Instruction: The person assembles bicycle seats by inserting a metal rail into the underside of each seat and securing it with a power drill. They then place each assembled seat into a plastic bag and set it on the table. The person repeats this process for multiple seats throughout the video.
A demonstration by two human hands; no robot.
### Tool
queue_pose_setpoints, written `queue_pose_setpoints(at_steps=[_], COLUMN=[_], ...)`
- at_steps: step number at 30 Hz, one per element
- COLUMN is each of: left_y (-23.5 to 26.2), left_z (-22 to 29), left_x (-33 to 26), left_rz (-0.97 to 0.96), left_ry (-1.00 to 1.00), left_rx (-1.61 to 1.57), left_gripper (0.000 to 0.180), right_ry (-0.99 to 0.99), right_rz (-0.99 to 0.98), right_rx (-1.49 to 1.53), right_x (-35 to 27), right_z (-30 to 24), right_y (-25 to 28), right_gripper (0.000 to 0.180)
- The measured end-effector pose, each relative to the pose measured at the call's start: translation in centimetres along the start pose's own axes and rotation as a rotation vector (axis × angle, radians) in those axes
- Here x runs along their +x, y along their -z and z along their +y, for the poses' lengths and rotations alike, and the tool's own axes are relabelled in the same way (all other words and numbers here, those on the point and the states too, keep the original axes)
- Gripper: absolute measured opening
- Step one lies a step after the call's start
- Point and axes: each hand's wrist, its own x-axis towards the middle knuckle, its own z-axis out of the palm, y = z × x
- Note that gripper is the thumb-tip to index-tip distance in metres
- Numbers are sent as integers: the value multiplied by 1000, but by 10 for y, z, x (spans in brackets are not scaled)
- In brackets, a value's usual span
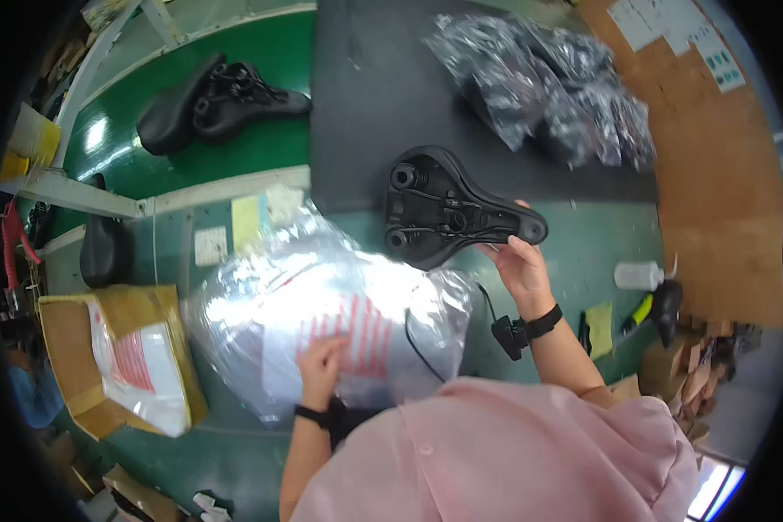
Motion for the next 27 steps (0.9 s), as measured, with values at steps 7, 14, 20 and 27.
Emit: queue_pose_setpoints(at_steps=[7, 14, 20, 27], left_y=[-2, -1, -57, -64], left_z=[18, 25, 59, 38], left_x=[-33, -25, -110, -64], left_rz=[33, 191, -158, 265], left_ry=[164, -203, -122, 187], left_rx=[-89, 555, 975, 914], left_gripper=[21, 29, 62, 73], right_ry=[-315, -741, -672, -491], right_rz=[197, -37, -177, -431], right_rx=[-23, -162, 121, 191], right_x=[-163, -162, -162, -188], right_z=[-15, 17, 1, -56], right_y=[103, 113, 104, 80], right_gripper=[40, 37, 37, 39])
